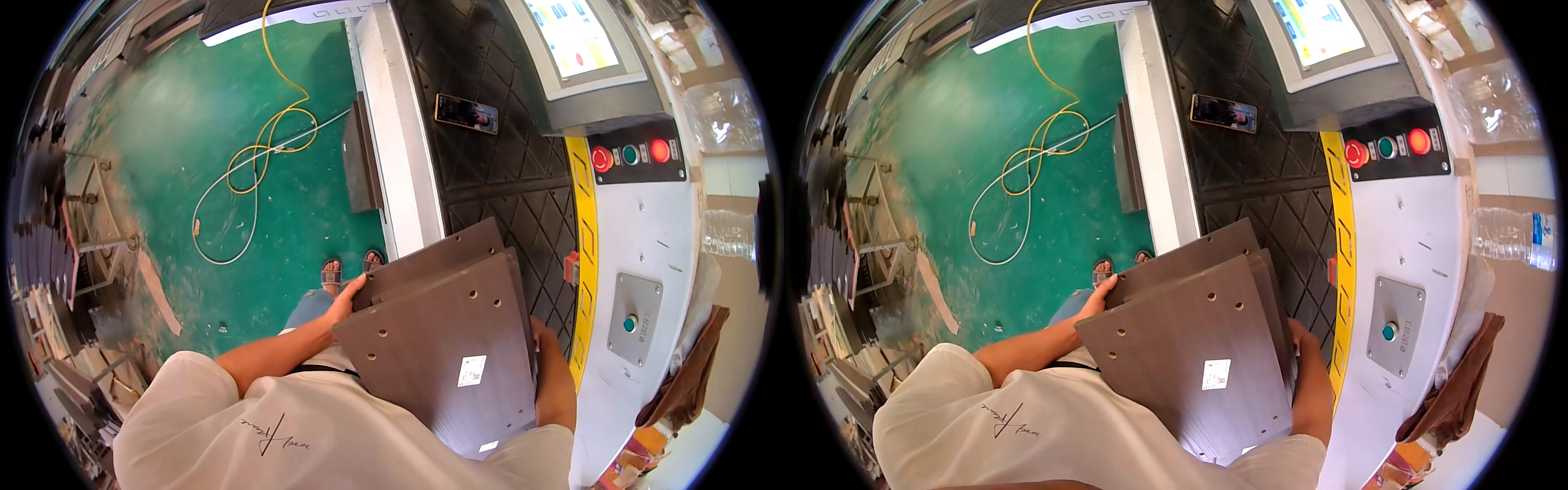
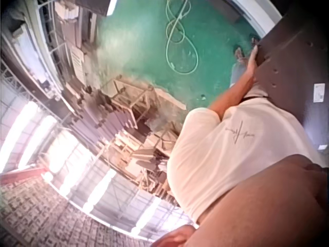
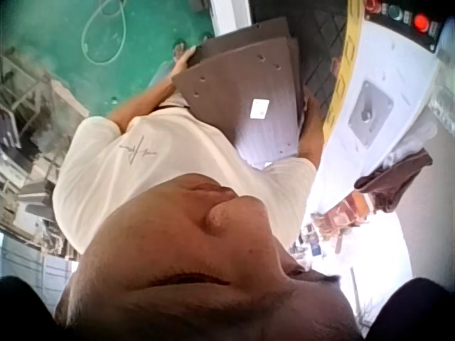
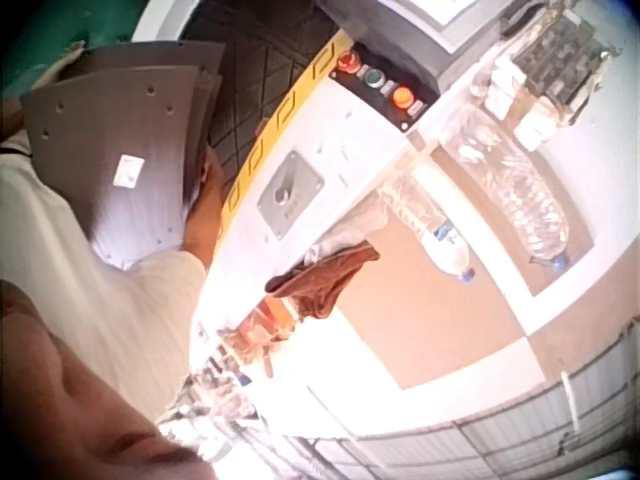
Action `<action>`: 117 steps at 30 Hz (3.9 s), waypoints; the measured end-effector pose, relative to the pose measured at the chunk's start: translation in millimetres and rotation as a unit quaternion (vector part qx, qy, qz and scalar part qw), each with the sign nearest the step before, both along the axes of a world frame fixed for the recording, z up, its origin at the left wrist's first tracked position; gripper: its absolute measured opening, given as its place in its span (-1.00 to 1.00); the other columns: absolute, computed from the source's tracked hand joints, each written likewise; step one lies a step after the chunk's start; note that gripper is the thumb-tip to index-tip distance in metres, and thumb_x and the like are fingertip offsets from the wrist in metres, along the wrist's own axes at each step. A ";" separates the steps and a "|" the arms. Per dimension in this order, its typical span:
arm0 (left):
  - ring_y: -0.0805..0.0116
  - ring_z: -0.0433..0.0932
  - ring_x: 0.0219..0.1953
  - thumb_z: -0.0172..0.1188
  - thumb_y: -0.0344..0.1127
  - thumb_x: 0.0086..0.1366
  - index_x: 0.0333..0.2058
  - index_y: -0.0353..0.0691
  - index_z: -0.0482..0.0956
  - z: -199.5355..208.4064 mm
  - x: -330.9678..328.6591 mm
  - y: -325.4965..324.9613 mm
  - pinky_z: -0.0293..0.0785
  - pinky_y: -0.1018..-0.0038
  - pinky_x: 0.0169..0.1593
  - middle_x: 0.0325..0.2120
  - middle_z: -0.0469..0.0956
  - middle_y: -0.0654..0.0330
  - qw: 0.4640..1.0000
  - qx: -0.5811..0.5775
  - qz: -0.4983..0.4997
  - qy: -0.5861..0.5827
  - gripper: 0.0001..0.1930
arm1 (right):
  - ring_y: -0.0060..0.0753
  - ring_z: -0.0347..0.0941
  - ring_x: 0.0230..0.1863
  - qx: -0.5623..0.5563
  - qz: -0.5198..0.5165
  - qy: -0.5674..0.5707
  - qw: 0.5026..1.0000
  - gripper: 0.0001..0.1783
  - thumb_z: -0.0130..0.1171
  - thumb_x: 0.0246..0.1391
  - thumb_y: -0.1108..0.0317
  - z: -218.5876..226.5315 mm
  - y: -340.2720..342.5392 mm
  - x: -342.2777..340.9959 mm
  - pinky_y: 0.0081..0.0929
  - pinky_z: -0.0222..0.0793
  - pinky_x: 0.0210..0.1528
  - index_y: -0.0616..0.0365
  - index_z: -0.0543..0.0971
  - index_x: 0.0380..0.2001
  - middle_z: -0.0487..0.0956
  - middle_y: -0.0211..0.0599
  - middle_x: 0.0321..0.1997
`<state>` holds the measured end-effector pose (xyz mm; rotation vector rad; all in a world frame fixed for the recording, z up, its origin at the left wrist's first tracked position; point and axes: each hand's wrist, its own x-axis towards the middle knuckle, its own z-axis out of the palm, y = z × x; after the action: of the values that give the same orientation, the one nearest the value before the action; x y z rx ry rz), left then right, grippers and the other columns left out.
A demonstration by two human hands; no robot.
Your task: The person uses a yellow air blow gun to clean the surface of rectangular brown wood panels. They pick up a panel, blow air across it, and then place it on a stack. The person repeats this process for several panels in a workshop setting.
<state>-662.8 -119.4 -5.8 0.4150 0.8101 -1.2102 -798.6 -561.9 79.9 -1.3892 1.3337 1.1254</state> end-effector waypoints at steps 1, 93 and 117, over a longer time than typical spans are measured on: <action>0.11 0.52 0.22 0.15 0.31 0.39 0.30 -0.03 0.44 -2.2 -3.1 -0.4 0.48 0.05 0.26 0.23 0.49 0.10 1.000 0.016 -0.013 -0.020 -0.30 | -0.17 0.62 0.05 0.001 0.002 -0.001 1.000 -0.38 0.08 0.32 -0.08 -1.5 0.7 -0.5 -0.24 0.51 0.01 0.19 0.61 0.19 0.67 -0.04 0.10; 0.12 0.48 0.26 -0.13 0.50 0.41 0.33 -0.07 0.43 187.0 -795.7 258.6 0.43 0.15 0.31 0.24 0.50 0.09 0.134 0.085 0.987 -0.013 -0.17 | -0.43 0.43 0.23 0.146 0.983 0.055 0.097 -0.46 0.03 0.45 0.11 142.3 1149.0 -417.6 -0.31 0.40 0.25 0.21 0.48 0.33 0.56 -0.36 0.29; 0.17 0.50 0.21 -0.06 0.48 0.38 0.31 -0.08 0.44 184.7 -1660.8 662.4 0.43 0.23 0.29 0.20 0.53 0.11 0.100 0.123 0.986 0.058 -0.17 | -0.34 0.60 0.06 0.151 0.981 0.118 0.042 -0.39 0.07 0.39 -0.11 167.0 1567.0 -1393.6 -0.27 0.55 0.06 -0.02 0.48 0.35 0.62 -0.24 0.20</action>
<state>-2323.6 543.0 178.9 -0.6707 0.7790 1.6334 -2192.2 1005.2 246.9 1.0853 1.3702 -1.5075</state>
